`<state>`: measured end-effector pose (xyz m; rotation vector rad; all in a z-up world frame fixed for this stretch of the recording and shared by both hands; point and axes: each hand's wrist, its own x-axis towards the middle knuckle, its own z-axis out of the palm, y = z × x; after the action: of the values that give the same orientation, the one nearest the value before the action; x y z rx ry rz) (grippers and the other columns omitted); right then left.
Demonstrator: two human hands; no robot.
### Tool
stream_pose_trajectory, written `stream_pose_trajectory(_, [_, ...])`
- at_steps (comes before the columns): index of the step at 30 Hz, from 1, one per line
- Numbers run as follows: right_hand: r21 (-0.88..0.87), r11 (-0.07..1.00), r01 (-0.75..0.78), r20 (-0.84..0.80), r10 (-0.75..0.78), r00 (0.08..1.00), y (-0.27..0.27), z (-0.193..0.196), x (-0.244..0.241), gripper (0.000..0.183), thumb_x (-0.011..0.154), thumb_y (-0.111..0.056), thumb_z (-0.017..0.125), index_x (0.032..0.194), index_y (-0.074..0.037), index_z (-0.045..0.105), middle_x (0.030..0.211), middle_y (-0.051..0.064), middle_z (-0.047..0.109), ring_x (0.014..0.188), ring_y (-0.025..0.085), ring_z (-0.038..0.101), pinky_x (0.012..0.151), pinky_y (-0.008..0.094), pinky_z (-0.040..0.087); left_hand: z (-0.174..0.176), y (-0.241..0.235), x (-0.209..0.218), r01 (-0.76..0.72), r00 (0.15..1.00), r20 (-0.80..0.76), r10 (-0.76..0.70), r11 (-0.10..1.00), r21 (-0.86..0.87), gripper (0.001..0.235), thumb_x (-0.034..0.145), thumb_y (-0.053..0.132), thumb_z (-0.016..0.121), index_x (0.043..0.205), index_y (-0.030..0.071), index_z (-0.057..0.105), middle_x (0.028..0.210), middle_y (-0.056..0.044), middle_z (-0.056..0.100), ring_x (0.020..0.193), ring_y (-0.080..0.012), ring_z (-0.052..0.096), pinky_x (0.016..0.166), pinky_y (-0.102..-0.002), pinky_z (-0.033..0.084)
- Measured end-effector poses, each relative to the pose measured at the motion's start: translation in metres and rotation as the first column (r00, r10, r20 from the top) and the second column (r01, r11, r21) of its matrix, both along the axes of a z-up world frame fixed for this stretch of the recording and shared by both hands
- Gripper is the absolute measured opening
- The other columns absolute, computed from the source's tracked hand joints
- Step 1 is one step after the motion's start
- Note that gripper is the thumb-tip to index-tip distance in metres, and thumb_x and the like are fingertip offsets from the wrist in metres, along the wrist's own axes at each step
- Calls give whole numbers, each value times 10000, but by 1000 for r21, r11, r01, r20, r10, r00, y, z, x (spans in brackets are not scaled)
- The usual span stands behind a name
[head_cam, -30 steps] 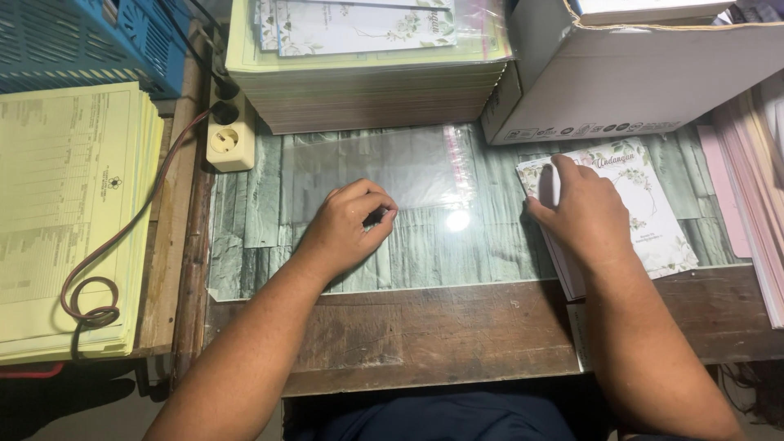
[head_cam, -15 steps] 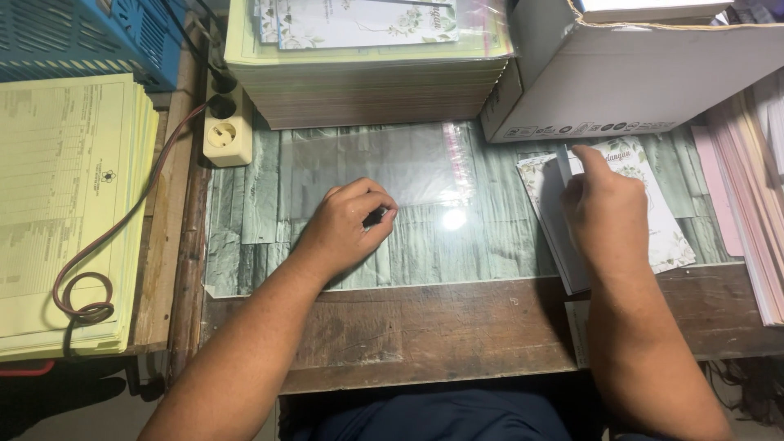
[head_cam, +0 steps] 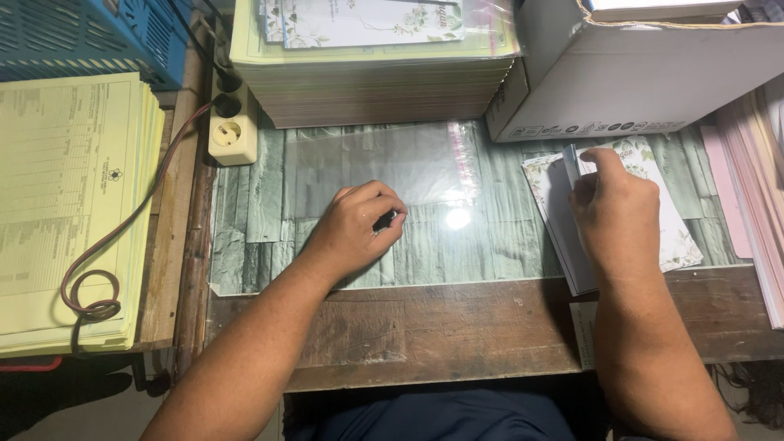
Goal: The person folds paper invitation cards and places them into individual plastic sleeves by hand at a desk.
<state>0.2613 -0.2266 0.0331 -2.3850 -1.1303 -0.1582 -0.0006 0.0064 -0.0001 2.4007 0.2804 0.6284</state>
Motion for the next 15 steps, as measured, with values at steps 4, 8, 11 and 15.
stream_pose_trajectory(4, [18,1000,-23,30,23,999,1,3,-5,380,906,104,656,1274,11,680,738,138,701,612,297,637,625,418,515,3,0,-1,16,1000,-3,-16,1000,14,72,893,110,714,954,89,747,973,7,685,879,-164,671,896,-444,490])
stream_pose_trajectory(8, [14,996,-87,63,86,994,2,-1,-1,371,877,15,862,1209,1,697,828,138,740,726,261,709,734,375,565,3,-1,-2,23,999,40,-25,998,56,49,888,92,726,935,100,736,961,16,676,874,-170,668,893,-450,502])
stream_pose_trajectory(11, [1,992,-128,14,128,992,6,1,-5,340,893,-83,894,1160,-4,700,860,106,747,718,214,708,716,344,553,5,-2,-5,32,999,34,-36,991,130,49,888,110,733,936,110,725,959,15,660,877,-192,654,895,-445,497])
stream_pose_trajectory(15, [2,967,-256,120,254,960,3,15,-17,345,984,-239,820,1203,9,721,1051,125,760,960,245,718,820,375,555,16,-6,-13,46,999,-15,-44,964,264,196,899,177,766,1059,90,694,1038,-49,670,941,-253,643,907,-446,474])
